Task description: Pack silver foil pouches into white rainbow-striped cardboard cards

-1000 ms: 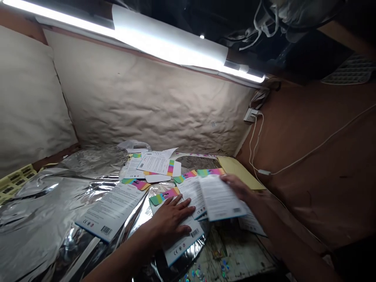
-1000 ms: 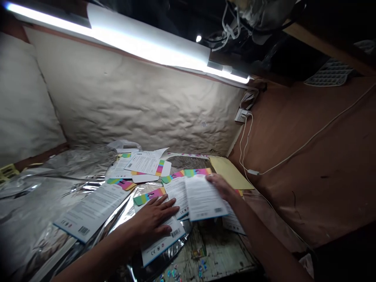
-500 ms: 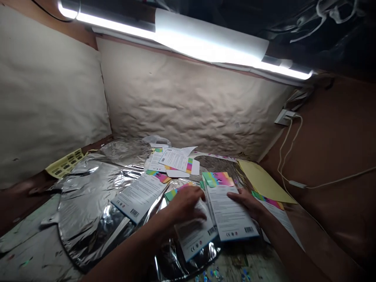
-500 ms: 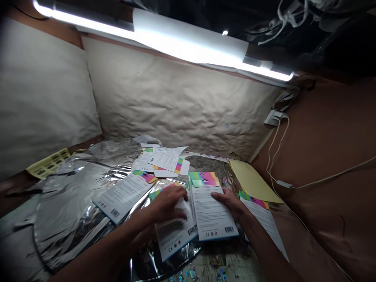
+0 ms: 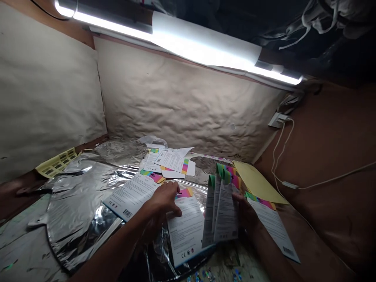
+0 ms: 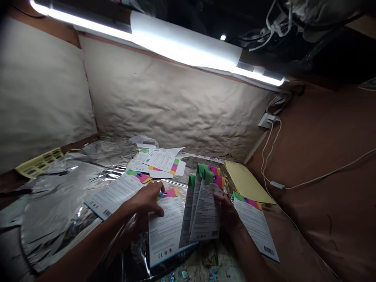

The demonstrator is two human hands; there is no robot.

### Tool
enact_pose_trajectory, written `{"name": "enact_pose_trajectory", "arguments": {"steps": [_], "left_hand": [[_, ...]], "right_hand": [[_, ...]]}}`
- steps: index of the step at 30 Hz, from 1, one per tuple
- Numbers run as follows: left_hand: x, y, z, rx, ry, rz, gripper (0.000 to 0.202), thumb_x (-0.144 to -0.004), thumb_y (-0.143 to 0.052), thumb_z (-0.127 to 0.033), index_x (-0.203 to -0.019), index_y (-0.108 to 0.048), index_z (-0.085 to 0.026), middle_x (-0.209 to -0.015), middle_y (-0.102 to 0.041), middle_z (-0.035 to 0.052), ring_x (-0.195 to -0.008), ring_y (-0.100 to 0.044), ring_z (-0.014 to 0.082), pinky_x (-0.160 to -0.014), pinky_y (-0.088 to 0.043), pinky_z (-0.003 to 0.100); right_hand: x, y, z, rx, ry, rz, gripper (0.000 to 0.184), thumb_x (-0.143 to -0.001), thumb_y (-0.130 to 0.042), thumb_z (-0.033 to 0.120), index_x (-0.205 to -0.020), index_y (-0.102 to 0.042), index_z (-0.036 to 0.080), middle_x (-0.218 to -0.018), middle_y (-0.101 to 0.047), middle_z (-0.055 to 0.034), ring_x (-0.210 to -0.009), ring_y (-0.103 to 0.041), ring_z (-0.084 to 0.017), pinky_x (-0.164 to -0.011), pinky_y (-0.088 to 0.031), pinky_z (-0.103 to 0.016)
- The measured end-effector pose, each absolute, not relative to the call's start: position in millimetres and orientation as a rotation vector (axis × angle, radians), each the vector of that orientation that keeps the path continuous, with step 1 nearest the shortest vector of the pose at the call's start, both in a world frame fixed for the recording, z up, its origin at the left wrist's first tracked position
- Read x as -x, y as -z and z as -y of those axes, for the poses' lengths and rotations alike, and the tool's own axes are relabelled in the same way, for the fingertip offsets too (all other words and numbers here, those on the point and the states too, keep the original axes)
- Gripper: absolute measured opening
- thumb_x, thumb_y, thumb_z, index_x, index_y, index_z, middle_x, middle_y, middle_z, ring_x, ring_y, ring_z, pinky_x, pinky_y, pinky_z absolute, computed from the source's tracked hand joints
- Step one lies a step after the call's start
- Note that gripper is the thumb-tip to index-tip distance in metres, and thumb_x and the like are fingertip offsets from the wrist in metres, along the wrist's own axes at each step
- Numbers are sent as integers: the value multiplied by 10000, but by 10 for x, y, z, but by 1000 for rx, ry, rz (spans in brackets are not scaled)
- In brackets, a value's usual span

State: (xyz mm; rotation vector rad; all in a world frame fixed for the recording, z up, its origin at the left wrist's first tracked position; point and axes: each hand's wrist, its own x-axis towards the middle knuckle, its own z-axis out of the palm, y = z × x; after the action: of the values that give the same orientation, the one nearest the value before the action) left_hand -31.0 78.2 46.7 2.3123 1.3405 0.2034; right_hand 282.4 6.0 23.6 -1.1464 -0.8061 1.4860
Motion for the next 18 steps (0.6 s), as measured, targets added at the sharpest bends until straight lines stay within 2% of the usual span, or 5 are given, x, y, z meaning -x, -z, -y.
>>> {"name": "enact_pose_trajectory", "arguments": {"steps": [8, 10, 12, 14, 18], "left_hand": [[379, -322, -890, -2006, -385, -1230, 1011, -407, -905, -345, -1342, -545, -211, -1189, -652, 108, -1105, -605, 342, -862, -491, 359], [392, -349, -926, -1853, -423, -1095, 893, -399, -916, -335, -1242, -654, -202, -1104, -694, 86, -1022, -649, 329, -830, -504, 352], [386, -393, -950, -1634, -544, -897, 689, -398, -931, -321, -1045, -751, -166, -998, -727, 75, -932, -675, 313, -795, -512, 350], [351, -430, -958, -1403, -730, -753, 584, -438, -939, -336, -956, -764, -131, -915, -741, 78, -851, -687, 279, -760, -518, 339], [208, -471, -896, -1190, -1030, -712, 700, -606, -868, -516, -1145, -680, -110, -902, -736, 98, -803, -690, 217, -774, -528, 330]], "right_hand": [[-2764, -222, -15, 1143, -1496, 884, 404, -679, -701, 545, -916, -655, 221, -962, -753, -107, -1044, -680, -347, -849, -560, -493], [-2705, -264, -10, 1141, -1522, 876, 398, -685, -719, 503, -950, -653, 215, -968, -752, -104, -1042, -681, -341, -865, -554, -499], [-2639, -301, -14, 1145, -1550, 894, 390, -697, -727, 468, -979, -651, 209, -978, -752, -103, -1023, -690, -333, -879, -548, -504], [-2570, -325, -32, 1142, -1581, 945, 390, -716, -725, 449, -1002, -654, 194, -986, -752, -110, -994, -700, -327, -885, -545, -507], [-2407, -365, -95, 1084, -1576, 1004, 387, -736, -736, 423, -1034, -658, 190, -993, -753, -105, -983, -703, -317, -887, -545, -492]]}}
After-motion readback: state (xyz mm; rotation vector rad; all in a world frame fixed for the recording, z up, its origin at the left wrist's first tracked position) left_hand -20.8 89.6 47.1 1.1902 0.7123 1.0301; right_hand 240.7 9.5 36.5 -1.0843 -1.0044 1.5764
